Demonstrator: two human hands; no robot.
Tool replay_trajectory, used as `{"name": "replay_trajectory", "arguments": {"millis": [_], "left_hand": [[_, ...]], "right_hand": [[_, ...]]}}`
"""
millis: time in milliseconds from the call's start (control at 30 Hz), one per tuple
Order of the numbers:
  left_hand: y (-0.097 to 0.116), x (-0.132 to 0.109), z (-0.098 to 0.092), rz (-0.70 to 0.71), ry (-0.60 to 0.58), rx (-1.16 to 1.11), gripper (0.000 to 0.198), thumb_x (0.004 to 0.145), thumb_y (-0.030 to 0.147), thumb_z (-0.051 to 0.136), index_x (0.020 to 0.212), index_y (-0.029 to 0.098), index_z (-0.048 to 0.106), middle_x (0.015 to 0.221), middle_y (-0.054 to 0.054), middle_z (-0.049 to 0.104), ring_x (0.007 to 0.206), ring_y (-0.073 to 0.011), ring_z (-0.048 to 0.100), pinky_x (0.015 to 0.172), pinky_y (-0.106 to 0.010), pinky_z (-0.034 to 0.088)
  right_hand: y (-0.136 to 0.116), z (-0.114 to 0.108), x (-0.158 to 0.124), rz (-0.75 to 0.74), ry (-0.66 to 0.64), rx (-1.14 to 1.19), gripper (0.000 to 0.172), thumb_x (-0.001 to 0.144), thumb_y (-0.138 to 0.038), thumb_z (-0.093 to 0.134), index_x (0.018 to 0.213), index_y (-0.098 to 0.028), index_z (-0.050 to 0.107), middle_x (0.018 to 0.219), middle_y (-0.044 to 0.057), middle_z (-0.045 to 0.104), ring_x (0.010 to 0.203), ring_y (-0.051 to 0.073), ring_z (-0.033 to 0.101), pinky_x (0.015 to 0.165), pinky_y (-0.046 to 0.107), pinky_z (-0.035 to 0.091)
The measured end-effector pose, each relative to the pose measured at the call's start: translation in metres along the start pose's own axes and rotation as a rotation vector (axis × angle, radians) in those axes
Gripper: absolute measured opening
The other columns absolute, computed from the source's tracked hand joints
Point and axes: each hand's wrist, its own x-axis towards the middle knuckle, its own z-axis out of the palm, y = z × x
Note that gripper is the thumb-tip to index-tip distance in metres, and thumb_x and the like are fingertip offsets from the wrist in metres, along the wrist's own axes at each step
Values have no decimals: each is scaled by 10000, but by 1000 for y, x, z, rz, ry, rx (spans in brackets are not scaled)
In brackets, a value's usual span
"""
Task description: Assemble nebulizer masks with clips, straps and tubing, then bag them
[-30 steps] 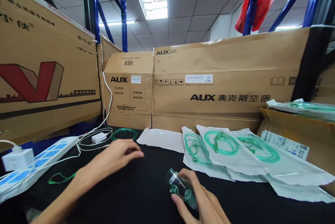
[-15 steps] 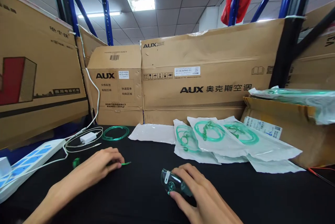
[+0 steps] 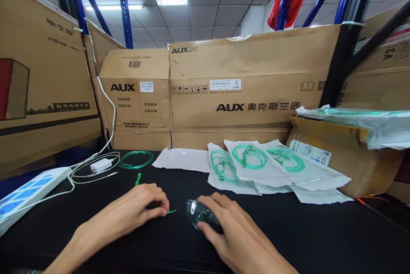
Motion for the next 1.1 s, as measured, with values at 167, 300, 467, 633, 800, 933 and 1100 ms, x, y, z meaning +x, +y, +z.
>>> {"name": "replay_trajectory", "arguments": {"millis": [167, 300, 467, 633, 800, 933, 1100], "left_hand": [[15, 14, -14, -7, 28, -25, 151, 940, 260, 595, 935, 259, 746, 943, -4, 725, 969, -219, 644, 810, -293, 418], [21, 26, -13, -5, -6, -39, 177, 870, 205, 564, 868, 231, 739, 802, -1, 725, 823, -202, 655, 705, -278, 414], [20, 26, -1, -23, 24, -21, 154, 784, 168, 592, 849, 249, 706, 879, 4, 693, 874, -207, 621, 770, -293, 420], [18, 22, -1, -26, -1, -56, 144, 779, 175, 601, 848, 255, 700, 899, 8, 668, 928, -206, 596, 790, -280, 416], [15, 23, -5, -83, -45, -76, 128, 787, 228, 610, 830, 270, 723, 857, 13, 682, 921, -205, 605, 731, -263, 415], [18, 24, -6, -86, -54, -105, 158, 786, 210, 595, 843, 278, 726, 822, 27, 698, 928, -200, 608, 733, -249, 423], [18, 25, -8, -55, -57, -152, 239, 855, 214, 601, 997, 326, 756, 907, 32, 701, 988, -193, 605, 811, -250, 434]], "right_hand": [[-21, -18, 23, 5, 75, 123, 423, 932, -465, 649, 1338, -348, 646, 1386, 61, 665, 1332, 340, 570, 1117, 563, 450], [-32, -24, 32, 77, 85, 141, 405, 923, -466, 647, 1302, -323, 657, 1325, 80, 691, 1277, 353, 589, 1077, 589, 452], [-31, -19, 38, 103, 20, 199, 411, 909, -439, 661, 1294, -293, 658, 1280, 88, 703, 1210, 335, 614, 1049, 540, 455], [-25, -17, 46, 131, -12, 193, 410, 910, -459, 653, 1279, -279, 652, 1213, 79, 718, 1064, 301, 653, 956, 471, 486], [-21, -17, 47, 117, -67, 233, 271, 930, -413, 631, 1171, -294, 609, 1130, 29, 702, 1019, 251, 651, 896, 389, 487], [-22, -12, 47, 114, -81, 309, 214, 918, -370, 638, 1096, -277, 561, 1061, 28, 677, 933, 219, 649, 824, 349, 499], [-18, -6, 50, 79, -115, 400, 250, 914, -352, 637, 1132, -292, 529, 970, 1, 640, 797, 179, 620, 758, 337, 508]]}}
